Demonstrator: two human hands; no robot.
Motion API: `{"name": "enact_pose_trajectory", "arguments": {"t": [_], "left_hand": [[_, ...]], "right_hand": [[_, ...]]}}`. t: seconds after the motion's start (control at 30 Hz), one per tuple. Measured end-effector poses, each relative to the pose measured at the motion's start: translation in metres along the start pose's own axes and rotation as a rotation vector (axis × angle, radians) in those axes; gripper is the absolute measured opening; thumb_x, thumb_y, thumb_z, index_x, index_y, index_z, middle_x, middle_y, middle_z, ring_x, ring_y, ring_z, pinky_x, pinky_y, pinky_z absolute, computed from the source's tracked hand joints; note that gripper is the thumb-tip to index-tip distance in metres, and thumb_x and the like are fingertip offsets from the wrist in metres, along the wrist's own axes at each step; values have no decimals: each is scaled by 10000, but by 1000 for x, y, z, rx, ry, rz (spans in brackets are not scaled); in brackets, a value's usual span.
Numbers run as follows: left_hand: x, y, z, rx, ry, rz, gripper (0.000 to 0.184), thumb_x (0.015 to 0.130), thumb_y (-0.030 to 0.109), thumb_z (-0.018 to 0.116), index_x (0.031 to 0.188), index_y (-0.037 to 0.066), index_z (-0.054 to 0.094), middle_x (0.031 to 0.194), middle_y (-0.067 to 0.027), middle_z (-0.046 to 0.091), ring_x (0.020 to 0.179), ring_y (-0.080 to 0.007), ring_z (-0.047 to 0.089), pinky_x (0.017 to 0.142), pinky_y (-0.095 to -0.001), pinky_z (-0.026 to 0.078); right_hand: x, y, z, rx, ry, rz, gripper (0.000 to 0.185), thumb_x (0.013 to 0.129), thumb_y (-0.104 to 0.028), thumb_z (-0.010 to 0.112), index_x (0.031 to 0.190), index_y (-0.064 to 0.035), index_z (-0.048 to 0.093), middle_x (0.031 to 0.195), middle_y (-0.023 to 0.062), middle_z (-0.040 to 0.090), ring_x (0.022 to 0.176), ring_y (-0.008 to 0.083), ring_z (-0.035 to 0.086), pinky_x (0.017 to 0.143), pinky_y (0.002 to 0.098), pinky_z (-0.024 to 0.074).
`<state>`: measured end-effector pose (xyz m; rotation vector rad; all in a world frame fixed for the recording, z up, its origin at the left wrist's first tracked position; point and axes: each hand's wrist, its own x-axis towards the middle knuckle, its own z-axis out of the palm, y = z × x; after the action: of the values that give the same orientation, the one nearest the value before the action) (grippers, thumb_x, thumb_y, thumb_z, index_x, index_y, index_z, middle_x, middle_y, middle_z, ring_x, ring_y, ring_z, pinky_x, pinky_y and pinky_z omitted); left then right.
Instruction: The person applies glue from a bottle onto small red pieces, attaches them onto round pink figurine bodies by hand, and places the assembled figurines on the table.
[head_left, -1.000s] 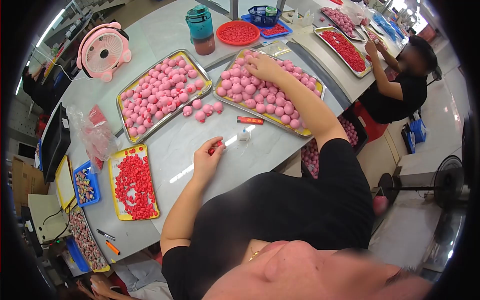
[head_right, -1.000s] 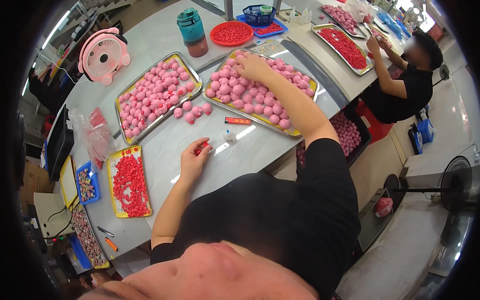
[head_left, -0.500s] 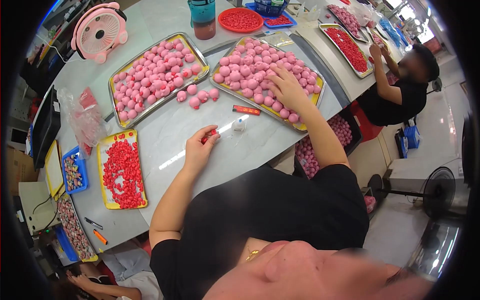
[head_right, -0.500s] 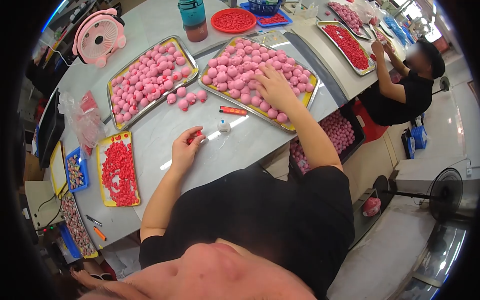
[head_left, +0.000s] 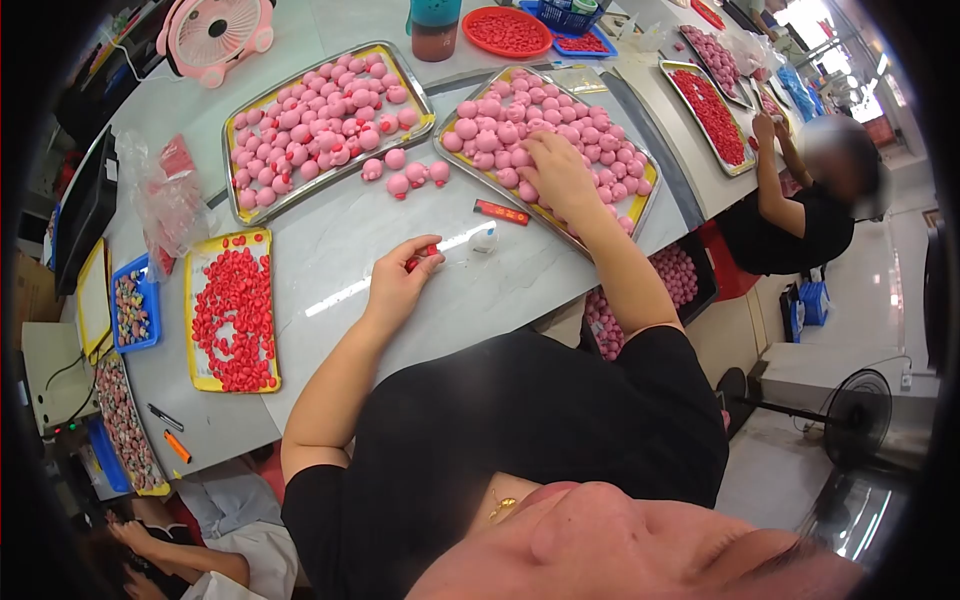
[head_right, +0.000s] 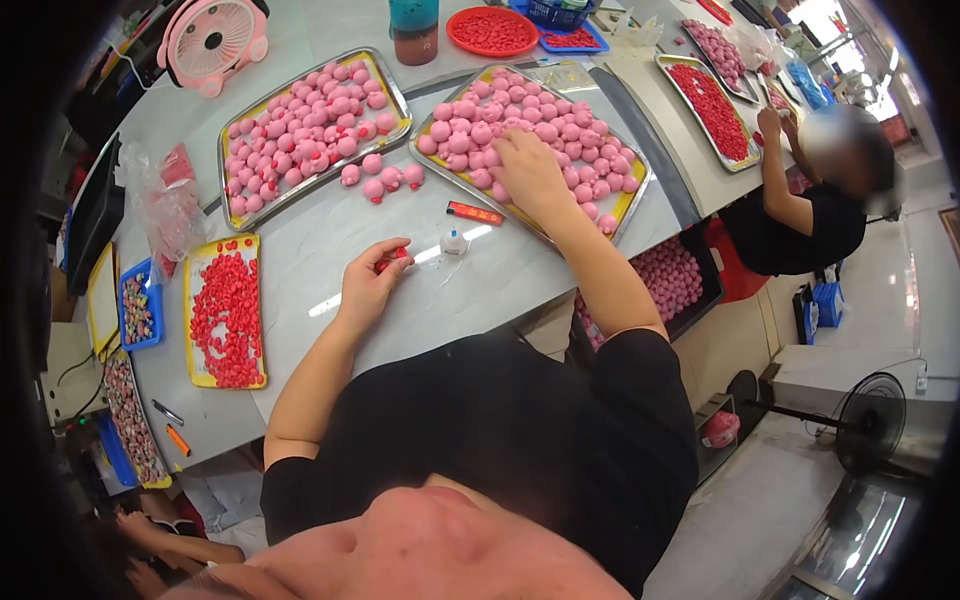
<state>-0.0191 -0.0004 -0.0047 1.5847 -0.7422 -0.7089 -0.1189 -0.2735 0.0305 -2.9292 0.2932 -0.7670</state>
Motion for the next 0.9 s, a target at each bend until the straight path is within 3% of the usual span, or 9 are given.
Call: {"name": "enact_pose_trajectory", "arguments": {"t": [0.07,0.13,0.17,0.23,0.5,0.63,0.67,0.8,0.9], "left_hand": [[-1,3,-1,26,1,-22,271,862,71,635,1124,6,610,900,-32,643,784,-71,563,688,-205,456],[-2,4,0,47,-1,-49,270,857,72,640,1117,6,615,897,-31,645,794,-75,572,701,-209,462],[-3,3,2,56,13,-13,262,842,74,653,1096,12,628,884,-35,645,761,-81,562,694,-217,463],[-4,2,4,61,28,11,255,827,75,667,1074,17,641,871,-38,644,729,-87,553,687,-225,464],[-11,8,9,16,-44,2,265,811,71,679,1074,59,651,865,-40,635,736,-91,555,690,-228,460],[-15,17,8,61,-105,4,271,830,73,666,1097,35,641,905,-36,632,820,-93,587,746,-226,468],[-15,17,9,84,-128,21,270,828,74,668,1095,40,644,893,-34,626,806,-93,581,738,-226,466],[-16,13,12,45,-158,106,278,790,70,683,1067,60,651,897,-68,646,685,-128,547,660,-250,460],[-18,20,11,121,-213,93,285,783,75,690,1064,57,652,908,-82,654,683,-147,557,649,-260,467]], "right_hand": [[-2,-4,-7,80,84,36,358,775,-113,656,1113,-26,577,1110,112,571,1003,233,555,828,345,447],[-11,-10,-20,974,-134,591,354,830,-78,628,1168,-16,543,1080,91,576,945,182,578,805,306,471],[-17,-19,-29,974,-146,596,354,830,-78,628,1168,-16,543,1080,91,576,945,182,578,805,306,471],[-33,-37,-44,1573,-117,745,362,864,-72,606,1203,6,507,1056,71,572,890,142,578,782,272,479],[-64,-85,-53,2186,-293,797,396,835,-64,596,1202,26,478,1156,130,519,861,133,525,751,243,441],[-83,-99,-40,1799,-374,758,272,902,-147,594,1140,-24,546,1041,42,537,843,75,498,718,214,410],[-85,-100,-34,1691,-346,564,272,911,-164,595,1144,-33,542,991,6,522,864,75,506,753,226,420],[-83,-118,-33,1634,-303,601,263,889,-107,615,1129,-25,545,1025,20,547,936,110,533,810,268,446],[-87,-117,-22,1312,-211,398,300,845,-63,647,1127,-26,549,1085,64,564,1017,163,542,858,303,454]]}}
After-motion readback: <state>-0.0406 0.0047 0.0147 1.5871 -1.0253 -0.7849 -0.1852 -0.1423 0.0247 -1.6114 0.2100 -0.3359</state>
